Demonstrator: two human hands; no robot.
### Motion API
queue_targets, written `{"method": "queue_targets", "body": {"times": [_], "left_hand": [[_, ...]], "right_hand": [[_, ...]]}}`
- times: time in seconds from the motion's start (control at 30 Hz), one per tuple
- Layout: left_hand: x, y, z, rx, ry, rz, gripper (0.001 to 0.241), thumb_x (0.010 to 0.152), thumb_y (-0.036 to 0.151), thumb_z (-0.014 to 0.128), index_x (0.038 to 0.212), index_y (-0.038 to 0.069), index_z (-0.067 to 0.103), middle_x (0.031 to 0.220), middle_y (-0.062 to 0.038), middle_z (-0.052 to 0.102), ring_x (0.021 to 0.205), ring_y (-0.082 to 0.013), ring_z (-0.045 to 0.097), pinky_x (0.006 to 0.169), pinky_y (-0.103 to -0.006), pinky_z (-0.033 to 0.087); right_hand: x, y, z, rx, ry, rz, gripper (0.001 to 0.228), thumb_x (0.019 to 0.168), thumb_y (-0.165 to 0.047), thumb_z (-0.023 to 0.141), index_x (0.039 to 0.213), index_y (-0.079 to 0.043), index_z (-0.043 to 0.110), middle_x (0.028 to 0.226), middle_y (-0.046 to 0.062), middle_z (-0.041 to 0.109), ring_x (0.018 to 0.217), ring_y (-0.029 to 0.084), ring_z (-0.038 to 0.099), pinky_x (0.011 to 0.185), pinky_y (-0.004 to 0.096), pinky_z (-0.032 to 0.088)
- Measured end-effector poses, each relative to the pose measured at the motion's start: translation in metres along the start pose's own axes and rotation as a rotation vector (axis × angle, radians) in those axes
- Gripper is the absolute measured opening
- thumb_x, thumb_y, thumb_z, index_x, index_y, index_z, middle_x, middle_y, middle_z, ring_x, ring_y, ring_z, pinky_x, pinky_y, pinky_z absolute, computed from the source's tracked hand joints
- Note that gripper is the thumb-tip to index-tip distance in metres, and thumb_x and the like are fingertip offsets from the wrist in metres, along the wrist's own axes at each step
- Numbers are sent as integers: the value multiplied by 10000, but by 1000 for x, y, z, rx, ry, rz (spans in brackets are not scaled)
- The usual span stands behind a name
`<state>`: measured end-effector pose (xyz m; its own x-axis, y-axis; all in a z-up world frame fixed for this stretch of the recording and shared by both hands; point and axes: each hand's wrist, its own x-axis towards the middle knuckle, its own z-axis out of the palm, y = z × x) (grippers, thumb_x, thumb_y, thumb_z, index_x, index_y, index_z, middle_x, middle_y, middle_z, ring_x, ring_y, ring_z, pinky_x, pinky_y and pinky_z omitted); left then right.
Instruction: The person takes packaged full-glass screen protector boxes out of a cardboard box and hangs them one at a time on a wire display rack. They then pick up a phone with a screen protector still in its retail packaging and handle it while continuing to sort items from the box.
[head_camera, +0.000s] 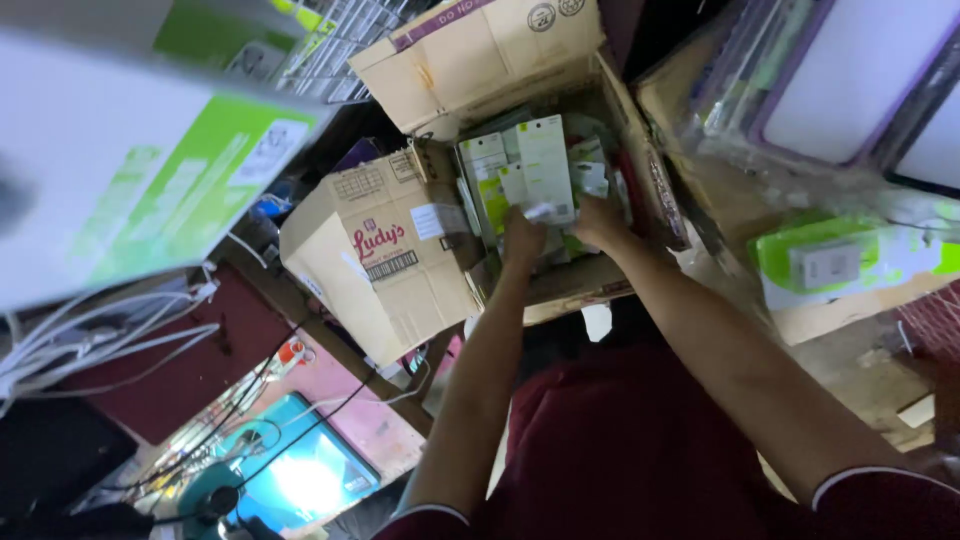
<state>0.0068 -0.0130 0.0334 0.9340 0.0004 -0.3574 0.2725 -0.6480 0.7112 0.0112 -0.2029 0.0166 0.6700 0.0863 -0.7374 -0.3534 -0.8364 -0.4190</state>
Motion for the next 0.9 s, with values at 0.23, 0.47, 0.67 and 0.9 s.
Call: {"method": "queue_targets", "body": {"times": [0.23, 0.47, 0.67, 0.9], "left_hand": [[11, -3, 23, 47, -106, -212, 560, 757, 255, 726, 1225, -29, 606, 1131, -329, 669, 1085, -510, 632, 945, -541, 535], [-8, 5, 18, 7, 158, -141, 640, 797, 266, 700, 1320, -61, 531, 1182, -367, 598, 1070, -538, 591, 916, -563, 507], [-7, 49, -14, 40, 174, -200, 478, 898, 292, 707, 1214, -25, 541, 1168, -328, 607, 1080, -532, 580, 921, -597, 484], [-15, 49, -35, 19, 73, -222, 381, 843, 218, 720, 1078, -3, 519, 1051, -274, 605, 962, -491, 613, 815, -567, 525]], "right_hand": [[-18, -47, -48, 8, 96, 53, 687, 830, -484, 827, 1333, -76, 597, 1242, 285, 639, 1156, 472, 602, 954, 552, 513], [-40, -65, -39, 156, 207, -277, 716, 835, -224, 754, 1507, -194, 507, 1355, 242, 584, 1185, 470, 576, 966, 527, 503], [10, -27, 12, 541, -27, -442, 669, 833, 48, 523, 1471, -147, 560, 1317, 204, 675, 1180, 334, 668, 982, 416, 519], [-8, -14, -15, 45, 585, -3, 675, 868, -79, 716, 1457, 91, 436, 1479, 333, 433, 1381, 492, 412, 1153, 531, 343]]}}
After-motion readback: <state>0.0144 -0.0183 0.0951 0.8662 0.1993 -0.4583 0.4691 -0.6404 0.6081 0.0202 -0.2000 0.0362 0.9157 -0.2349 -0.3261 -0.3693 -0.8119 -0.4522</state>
